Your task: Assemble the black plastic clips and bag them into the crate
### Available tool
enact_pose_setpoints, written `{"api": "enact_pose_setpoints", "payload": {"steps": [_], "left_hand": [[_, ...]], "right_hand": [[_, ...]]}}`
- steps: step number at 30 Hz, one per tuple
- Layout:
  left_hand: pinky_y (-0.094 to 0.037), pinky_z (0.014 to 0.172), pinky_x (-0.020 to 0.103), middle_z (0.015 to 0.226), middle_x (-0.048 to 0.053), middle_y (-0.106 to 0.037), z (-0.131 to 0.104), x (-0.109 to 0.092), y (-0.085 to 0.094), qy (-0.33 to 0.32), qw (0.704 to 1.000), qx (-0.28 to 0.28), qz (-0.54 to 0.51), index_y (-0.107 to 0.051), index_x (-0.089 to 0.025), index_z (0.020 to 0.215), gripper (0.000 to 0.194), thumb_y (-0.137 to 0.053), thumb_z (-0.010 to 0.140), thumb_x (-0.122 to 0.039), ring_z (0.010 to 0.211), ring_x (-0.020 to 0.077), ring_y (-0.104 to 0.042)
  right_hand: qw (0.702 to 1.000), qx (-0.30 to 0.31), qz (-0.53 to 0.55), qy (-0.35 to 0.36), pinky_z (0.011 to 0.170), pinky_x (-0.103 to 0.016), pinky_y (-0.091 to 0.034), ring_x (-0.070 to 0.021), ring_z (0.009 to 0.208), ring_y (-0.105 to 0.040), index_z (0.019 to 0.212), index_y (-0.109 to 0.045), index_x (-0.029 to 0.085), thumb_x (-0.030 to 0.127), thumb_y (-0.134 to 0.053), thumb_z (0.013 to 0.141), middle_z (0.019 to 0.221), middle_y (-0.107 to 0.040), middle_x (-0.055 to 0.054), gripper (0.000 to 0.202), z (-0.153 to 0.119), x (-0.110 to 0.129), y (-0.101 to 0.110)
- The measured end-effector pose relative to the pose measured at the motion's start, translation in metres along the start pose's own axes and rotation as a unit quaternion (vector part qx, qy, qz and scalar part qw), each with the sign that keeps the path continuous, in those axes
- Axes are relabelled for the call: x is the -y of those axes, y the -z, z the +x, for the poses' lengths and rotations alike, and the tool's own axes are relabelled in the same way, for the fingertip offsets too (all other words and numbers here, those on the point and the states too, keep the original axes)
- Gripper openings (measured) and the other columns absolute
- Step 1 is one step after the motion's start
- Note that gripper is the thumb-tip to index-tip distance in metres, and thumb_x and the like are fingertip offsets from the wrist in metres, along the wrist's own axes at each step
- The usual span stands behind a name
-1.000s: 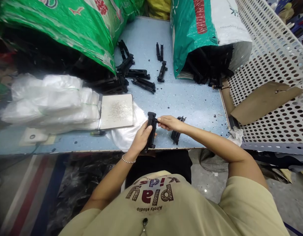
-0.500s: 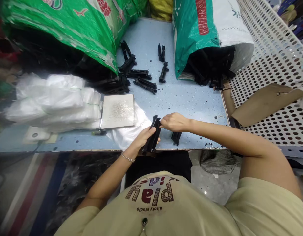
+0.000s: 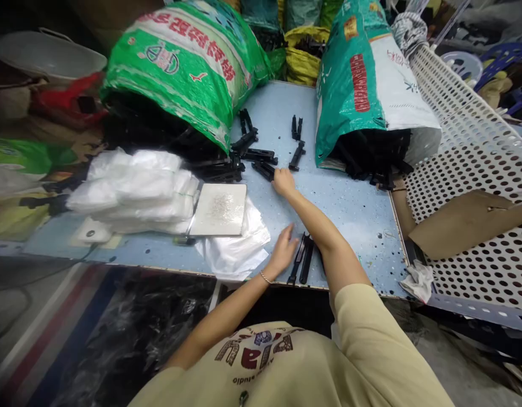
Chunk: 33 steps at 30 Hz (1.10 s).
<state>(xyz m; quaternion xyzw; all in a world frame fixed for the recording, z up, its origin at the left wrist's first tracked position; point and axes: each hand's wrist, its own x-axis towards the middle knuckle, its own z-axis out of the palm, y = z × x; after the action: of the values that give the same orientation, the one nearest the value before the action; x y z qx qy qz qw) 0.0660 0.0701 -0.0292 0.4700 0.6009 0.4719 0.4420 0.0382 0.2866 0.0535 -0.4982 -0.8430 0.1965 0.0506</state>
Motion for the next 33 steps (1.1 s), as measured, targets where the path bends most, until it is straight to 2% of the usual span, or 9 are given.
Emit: {"api": "enact_pose_setpoints", "payload": {"steps": [4,7,10,14,18,23,25,28,33], "left_hand": [[-0.042,0.118,0.045,0.164,0.019,-0.035,0.038,-0.020,0.066,0.038,0.975,-0.118,-0.184,-0.017,-0.025,0.160,0.072,-0.046,0.102,-0.055,0.150,0.0242,-0.042],[-0.051,0.108,0.038,0.150,0.014,-0.050,0.042,-0.043,0.090,-0.011,0.971,-0.141,-0.194,-0.021,-0.030,0.159,0.070,-0.046,0.101,-0.059,0.132,0.0208,-0.059],[-0.057,0.093,0.035,0.136,0.011,-0.059,0.017,-0.065,0.091,-0.035,0.983,-0.085,-0.156,-0.028,-0.031,0.158,0.073,-0.056,0.097,-0.059,0.105,0.0195,-0.067],[-0.059,0.085,0.037,0.143,0.013,-0.053,-0.024,-0.082,0.082,-0.056,0.989,-0.016,-0.135,-0.021,-0.032,0.160,0.079,-0.059,0.096,-0.057,0.099,0.0211,-0.068],[-0.056,0.098,0.043,0.151,0.015,-0.048,-0.039,-0.085,0.081,-0.076,0.994,0.003,-0.074,-0.024,-0.029,0.159,0.072,-0.054,0.099,-0.056,0.120,0.0273,-0.064],[-0.032,0.124,0.054,0.162,0.017,-0.035,-0.036,-0.080,0.091,-0.161,0.985,-0.032,0.058,-0.028,-0.025,0.157,0.071,-0.057,0.098,-0.051,0.152,0.0336,-0.035],[-0.038,0.120,0.053,0.156,0.018,-0.042,-0.035,-0.079,0.096,-0.151,0.987,-0.036,0.047,-0.026,-0.025,0.157,0.074,-0.059,0.097,-0.052,0.146,0.0329,-0.043],[-0.054,0.101,0.045,0.131,0.014,-0.059,-0.032,-0.081,0.103,-0.083,0.995,-0.042,-0.045,-0.023,-0.029,0.157,0.078,-0.060,0.095,-0.058,0.117,0.0272,-0.064],[-0.059,0.076,0.033,0.105,0.005,-0.060,-0.023,-0.088,0.109,0.021,0.986,-0.030,-0.163,-0.031,-0.036,0.151,0.072,-0.063,0.092,-0.063,0.083,0.0176,-0.068]], "right_hand": [[0.995,0.030,0.077,0.050,0.093,-0.035,-0.051,-0.0245,0.108,-0.065,0.132,-0.059,0.011,0.034,-0.057,0.097,0.123,-0.069,-0.014,0.041,-0.064,-0.009,-0.005],[0.961,0.027,0.215,0.174,0.091,-0.037,-0.052,-0.0241,0.109,-0.064,0.134,-0.058,0.018,0.045,-0.056,0.099,0.125,-0.067,-0.013,0.044,-0.134,-0.016,0.000],[0.964,-0.054,0.181,0.185,0.088,-0.038,-0.050,-0.0236,0.100,-0.062,0.116,-0.063,0.018,0.056,-0.037,0.106,0.109,-0.067,-0.012,0.047,-0.177,-0.019,0.020],[0.971,-0.123,0.063,0.195,0.083,-0.039,-0.045,-0.0253,0.095,-0.055,0.099,-0.060,0.018,0.065,-0.027,0.104,0.098,-0.063,-0.013,0.057,-0.184,-0.019,0.045],[0.957,-0.067,0.229,0.165,0.070,-0.034,-0.042,-0.0201,0.077,-0.050,0.080,-0.049,0.023,0.071,-0.029,0.101,0.078,-0.053,-0.005,0.056,-0.182,-0.009,0.037],[0.842,0.123,0.525,0.012,0.050,-0.026,-0.030,-0.0119,0.052,-0.034,0.083,-0.049,0.023,0.078,-0.039,0.095,0.064,-0.041,0.004,0.057,-0.191,-0.005,0.019],[0.872,0.132,0.470,0.044,0.054,-0.027,-0.035,-0.0134,0.056,-0.042,0.089,-0.055,0.021,0.077,-0.037,0.096,0.068,-0.049,0.002,0.059,-0.200,-0.009,0.017],[0.954,0.088,0.234,0.164,0.067,-0.030,-0.040,-0.0190,0.075,-0.056,0.097,-0.061,0.019,0.071,-0.035,0.101,0.084,-0.064,-0.006,0.059,-0.220,-0.014,0.014],[0.941,0.028,-0.053,0.333,0.068,-0.033,-0.037,-0.0214,0.078,-0.056,0.100,-0.062,0.015,0.055,-0.029,0.109,0.089,-0.067,-0.011,0.053,-0.245,-0.008,0.003]]}}
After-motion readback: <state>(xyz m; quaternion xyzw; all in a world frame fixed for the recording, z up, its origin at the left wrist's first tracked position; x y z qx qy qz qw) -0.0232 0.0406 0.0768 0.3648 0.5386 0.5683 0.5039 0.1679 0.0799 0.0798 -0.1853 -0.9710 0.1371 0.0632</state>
